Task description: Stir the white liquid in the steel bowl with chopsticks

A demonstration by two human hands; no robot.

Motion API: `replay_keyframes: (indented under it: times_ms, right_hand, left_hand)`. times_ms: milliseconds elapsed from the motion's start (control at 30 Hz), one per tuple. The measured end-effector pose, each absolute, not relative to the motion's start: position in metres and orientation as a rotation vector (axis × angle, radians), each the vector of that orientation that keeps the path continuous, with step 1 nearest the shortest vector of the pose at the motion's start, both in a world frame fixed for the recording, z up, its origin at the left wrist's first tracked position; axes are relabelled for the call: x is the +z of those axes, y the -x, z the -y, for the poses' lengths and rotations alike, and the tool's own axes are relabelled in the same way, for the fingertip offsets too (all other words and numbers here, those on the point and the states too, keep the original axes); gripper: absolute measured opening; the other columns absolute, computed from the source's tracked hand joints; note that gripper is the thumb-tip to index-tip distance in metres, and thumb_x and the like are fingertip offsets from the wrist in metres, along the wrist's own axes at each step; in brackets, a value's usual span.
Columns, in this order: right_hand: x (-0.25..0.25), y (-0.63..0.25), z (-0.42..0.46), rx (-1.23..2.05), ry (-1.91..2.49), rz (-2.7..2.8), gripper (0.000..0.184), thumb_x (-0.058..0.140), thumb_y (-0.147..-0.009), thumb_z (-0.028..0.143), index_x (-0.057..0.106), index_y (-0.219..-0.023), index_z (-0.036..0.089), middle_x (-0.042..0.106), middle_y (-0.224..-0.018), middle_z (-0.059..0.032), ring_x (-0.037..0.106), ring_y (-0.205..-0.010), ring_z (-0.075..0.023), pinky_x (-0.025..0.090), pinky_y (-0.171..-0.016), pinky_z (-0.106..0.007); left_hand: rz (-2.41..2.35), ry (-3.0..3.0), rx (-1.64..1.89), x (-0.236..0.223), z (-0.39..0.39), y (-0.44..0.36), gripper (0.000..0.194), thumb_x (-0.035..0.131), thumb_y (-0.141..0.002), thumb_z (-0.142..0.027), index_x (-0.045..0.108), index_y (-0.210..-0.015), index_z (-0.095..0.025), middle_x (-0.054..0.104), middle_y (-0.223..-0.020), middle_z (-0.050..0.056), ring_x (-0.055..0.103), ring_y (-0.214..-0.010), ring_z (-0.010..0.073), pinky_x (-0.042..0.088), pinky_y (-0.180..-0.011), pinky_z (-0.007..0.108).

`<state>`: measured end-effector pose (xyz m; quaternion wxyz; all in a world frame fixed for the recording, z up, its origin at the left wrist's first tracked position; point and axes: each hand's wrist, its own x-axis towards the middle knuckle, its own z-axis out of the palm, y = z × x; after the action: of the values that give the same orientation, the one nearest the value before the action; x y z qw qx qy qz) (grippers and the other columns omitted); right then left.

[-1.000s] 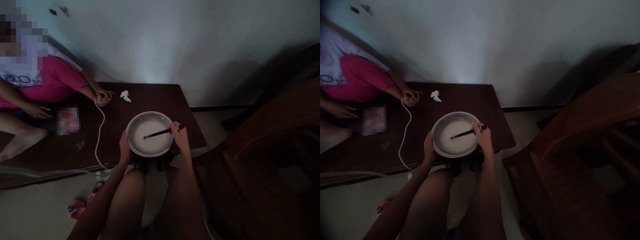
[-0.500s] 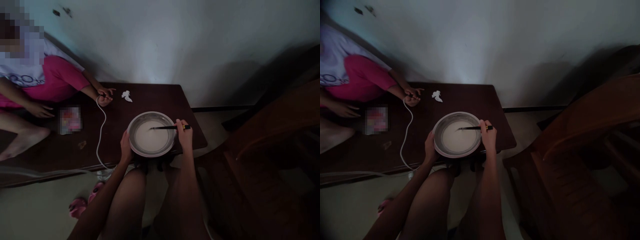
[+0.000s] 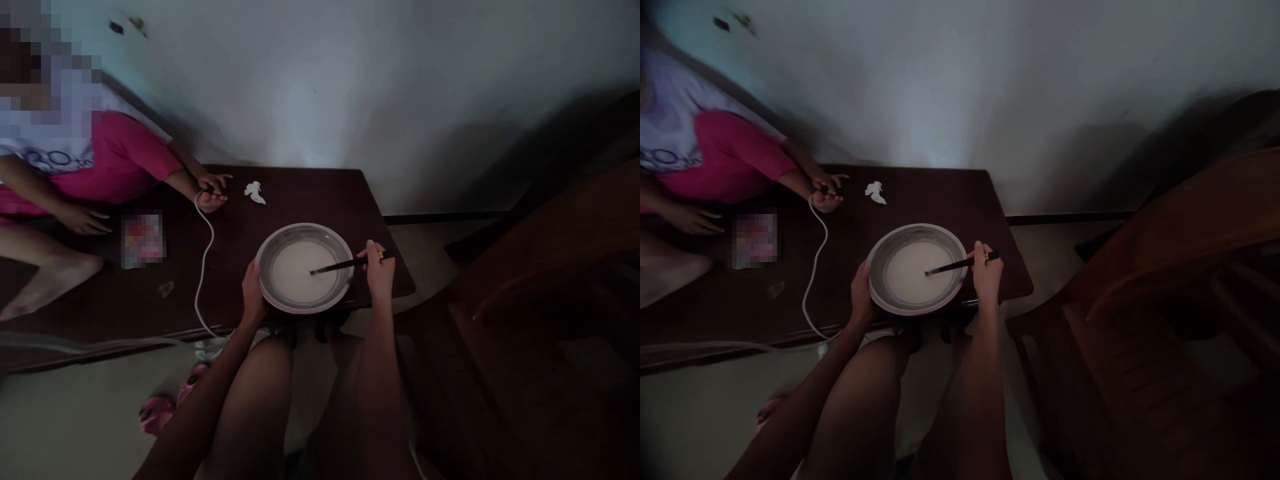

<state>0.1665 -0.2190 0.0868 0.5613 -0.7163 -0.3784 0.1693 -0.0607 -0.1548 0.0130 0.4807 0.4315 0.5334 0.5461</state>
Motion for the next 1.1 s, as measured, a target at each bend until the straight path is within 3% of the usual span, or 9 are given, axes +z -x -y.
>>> replay_keyframes:
  times_ms: [133, 367, 533, 733, 933, 1100]
  right_hand:
    - [0.087, -0.161, 0.217, 0.578, 1.610, 1.033, 0.043, 0.047, -0.088, 0.053, 0.059, -0.062, 0.020, 0.054, -0.052, 0.0027, 0.048, -0.050, -0.0119, 0.037, -0.055, -0.026]
    - [0.088, -0.169, 0.218, 0.367, 1.690, 0.860, 0.044, 0.043, -0.090, 0.051, 0.056, -0.061, 0.021, 0.052, -0.051, 0.0023, 0.047, -0.049, -0.0123, 0.036, -0.055, -0.027]
    - [0.086, -0.161, 0.215, 0.599, 1.600, 1.065, 0.042, 0.048, -0.088, 0.052, 0.060, -0.062, 0.021, 0.053, -0.051, 0.0025, 0.048, -0.051, -0.0122, 0.037, -0.054, -0.025]
    - [0.085, -0.168, 0.217, 0.358, 1.696, 0.886, 0.044, 0.043, -0.089, 0.053, 0.059, -0.064, 0.021, 0.053, -0.051, 0.0023, 0.048, -0.051, -0.0128, 0.037, -0.057, -0.027]
    - [0.083, -0.163, 0.215, 0.561, 1.631, 1.026, 0.042, 0.046, -0.088, 0.053, 0.059, -0.063, 0.021, 0.052, -0.050, 0.0032, 0.050, -0.052, -0.0128, 0.038, -0.056, -0.026]
    - [0.085, -0.166, 0.215, 0.366, 1.688, 0.883, 0.043, 0.044, -0.088, 0.054, 0.058, -0.064, 0.021, 0.055, -0.053, 0.0021, 0.049, -0.052, -0.0127, 0.038, -0.057, -0.026]
  left_hand:
    - [-1.289, -1.144, 1.340, 0.008, 0.154, 0.063, 0.041, 0.046, -0.088, -0.039, 0.068, -0.108, -0.011, 0.065, -0.121, 0.013, 0.055, -0.117, 0.0248, 0.040, -0.105, 0.032]
    - [-1.272, -1.052, 1.354, 0.010, 0.155, 0.060, 0.037, 0.049, -0.086, -0.036, 0.067, -0.108, -0.012, 0.067, -0.117, 0.012, 0.057, -0.115, 0.0254, 0.042, -0.103, 0.033]
    - [-1.270, -1.079, 1.341, 0.019, 0.157, 0.060, 0.035, 0.047, -0.088, -0.033, 0.068, -0.105, -0.012, 0.066, -0.120, 0.013, 0.056, -0.118, 0.0254, 0.040, -0.106, 0.034]
    - [-1.276, -1.088, 1.333, 0.018, 0.157, 0.061, 0.031, 0.050, -0.086, -0.032, 0.067, -0.104, -0.013, 0.066, -0.120, 0.013, 0.053, -0.122, 0.0257, 0.037, -0.109, 0.034]
    - [-1.279, -1.063, 1.342, 0.016, 0.156, 0.061, 0.032, 0.047, -0.088, -0.034, 0.067, -0.103, -0.013, 0.066, -0.120, 0.013, 0.054, -0.121, 0.0260, 0.039, -0.107, 0.036]
    - [-1.290, -1.028, 1.305, 0.024, 0.158, 0.060, 0.028, 0.052, -0.085, -0.031, 0.068, -0.100, -0.013, 0.066, -0.119, 0.013, 0.053, -0.123, 0.0264, 0.039, -0.108, 0.034]
